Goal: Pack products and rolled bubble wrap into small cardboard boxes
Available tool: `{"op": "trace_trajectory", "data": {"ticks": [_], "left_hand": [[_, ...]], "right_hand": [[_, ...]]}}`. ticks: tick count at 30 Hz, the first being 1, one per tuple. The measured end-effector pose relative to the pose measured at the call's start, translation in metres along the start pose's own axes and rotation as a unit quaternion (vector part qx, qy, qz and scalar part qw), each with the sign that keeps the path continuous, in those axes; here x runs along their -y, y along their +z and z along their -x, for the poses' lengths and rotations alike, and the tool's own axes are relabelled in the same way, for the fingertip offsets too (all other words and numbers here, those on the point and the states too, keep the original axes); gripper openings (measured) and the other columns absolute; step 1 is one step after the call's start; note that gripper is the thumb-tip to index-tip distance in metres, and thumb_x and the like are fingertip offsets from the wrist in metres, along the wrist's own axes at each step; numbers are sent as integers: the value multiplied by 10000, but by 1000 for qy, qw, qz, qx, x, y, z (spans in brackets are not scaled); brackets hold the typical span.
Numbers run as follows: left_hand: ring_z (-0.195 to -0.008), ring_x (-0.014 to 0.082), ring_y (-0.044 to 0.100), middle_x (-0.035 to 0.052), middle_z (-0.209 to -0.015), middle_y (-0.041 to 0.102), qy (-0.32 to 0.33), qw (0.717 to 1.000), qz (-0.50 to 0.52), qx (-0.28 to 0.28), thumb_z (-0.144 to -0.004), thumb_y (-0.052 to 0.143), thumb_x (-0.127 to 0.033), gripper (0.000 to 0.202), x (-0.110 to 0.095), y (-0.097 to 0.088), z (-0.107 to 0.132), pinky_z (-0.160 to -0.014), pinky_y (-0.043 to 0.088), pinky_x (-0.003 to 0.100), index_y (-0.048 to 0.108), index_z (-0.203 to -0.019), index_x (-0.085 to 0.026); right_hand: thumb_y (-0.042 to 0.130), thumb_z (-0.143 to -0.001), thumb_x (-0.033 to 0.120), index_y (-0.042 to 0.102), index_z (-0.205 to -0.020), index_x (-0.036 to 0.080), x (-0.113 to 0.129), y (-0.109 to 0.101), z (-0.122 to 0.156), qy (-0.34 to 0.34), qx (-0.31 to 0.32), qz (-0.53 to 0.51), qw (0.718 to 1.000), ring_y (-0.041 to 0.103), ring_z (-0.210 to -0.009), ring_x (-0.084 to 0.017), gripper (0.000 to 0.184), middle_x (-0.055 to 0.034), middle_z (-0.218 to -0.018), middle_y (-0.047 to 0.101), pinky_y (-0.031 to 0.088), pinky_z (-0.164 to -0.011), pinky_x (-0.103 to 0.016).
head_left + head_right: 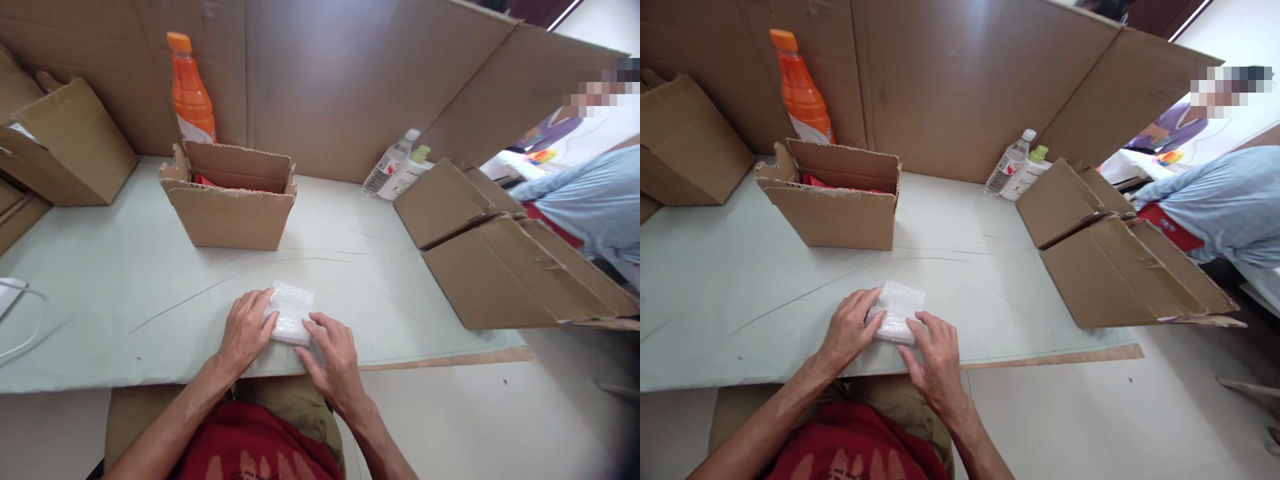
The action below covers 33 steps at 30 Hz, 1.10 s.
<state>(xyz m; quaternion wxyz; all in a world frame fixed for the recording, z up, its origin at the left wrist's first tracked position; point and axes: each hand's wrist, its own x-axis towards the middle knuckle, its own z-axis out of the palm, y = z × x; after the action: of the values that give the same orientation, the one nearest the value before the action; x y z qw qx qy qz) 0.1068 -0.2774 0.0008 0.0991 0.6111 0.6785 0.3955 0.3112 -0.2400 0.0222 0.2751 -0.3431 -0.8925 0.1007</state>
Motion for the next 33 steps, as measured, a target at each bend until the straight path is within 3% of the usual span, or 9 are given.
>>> {"op": "trace_trajectory", "data": {"ticks": [4,8,12,17,19,22,26,29,33], "left_hand": [[-1063,253,634,134,-1252,629,-151,976,152,-24,-921,582,-371,452,-9,-5,6,-898,528,421,540,-1333,-189],[-1140,243,627,145,-1344,580,-330,853,404,-25,-839,680,-428,721,-21,-19,26,-964,514,398,391,-1454,-187],[-948,197,651,68,-1051,687,-396,761,514,10,-728,773,-350,861,-28,-25,22,-897,508,330,394,-1476,-156],[-942,189,644,66,-1103,677,-329,809,486,35,-757,740,-298,682,-30,-20,18,-856,517,290,530,-1395,-177],[-995,208,655,86,-1172,672,-302,834,458,57,-787,701,-286,603,-26,-16,23,-888,530,310,561,-1363,-177],[-1046,233,669,105,-1196,683,-235,897,369,69,-841,653,-295,505,-14,-21,21,-937,543,360,590,-1330,-185],[-1198,259,614,109,-1309,631,-35,989,91,-110,-894,630,-254,446,4,-66,-21,-1043,504,441,578,-1337,-242],[-1360,294,498,138,-1431,544,108,962,-83,-238,-888,604,-144,613,17,-108,-75,-1131,422,509,444,-1471,-244],[-1362,328,493,147,-1351,591,163,928,-178,-285,-868,560,-85,700,39,-130,-125,-1114,414,546,357,-1526,-210]], "right_hand": [[595,-947,204,638,-1202,211,1,11,-7,8,22,-32,999,651,-986,-260,259,-94,-1125,733,494,-835,-416],[582,-964,222,655,-1202,210,0,15,-12,105,-9,-160,981,670,-921,-215,249,-73,-1029,753,529,-817,-360],[635,-929,288,712,-1099,238,0,10,-14,104,63,-267,956,676,-980,-215,192,-62,-1059,750,543,-876,-351],[710,-854,404,604,-1354,227,-7,3,-15,157,36,-306,938,572,-1290,-281,541,-127,-1449,577,510,-1006,-388],[713,-844,435,597,-1363,212,-8,2,-16,176,90,-333,922,661,-1141,-261,577,-120,-1336,664,551,-916,-347],[629,-903,437,720,-1100,195,-8,0,-22,184,155,-333,912,709,-852,-208,325,-67,-987,767,563,-765,-284],[585,-926,450,740,-943,205,-14,-13,-42,173,130,-287,933,705,-754,-198,291,-39,-852,763,563,-680,-259],[639,-894,438,752,-909,234,-24,-35,-68,138,97,-234,958,727,-740,-202,234,-21,-849,776,586,-679,-259],[671,-880,451,756,-917,255,-34,-71,-112,93,20,-152,984,732,-723,-215,217,-32,-872,781,589,-619,-271]]}}
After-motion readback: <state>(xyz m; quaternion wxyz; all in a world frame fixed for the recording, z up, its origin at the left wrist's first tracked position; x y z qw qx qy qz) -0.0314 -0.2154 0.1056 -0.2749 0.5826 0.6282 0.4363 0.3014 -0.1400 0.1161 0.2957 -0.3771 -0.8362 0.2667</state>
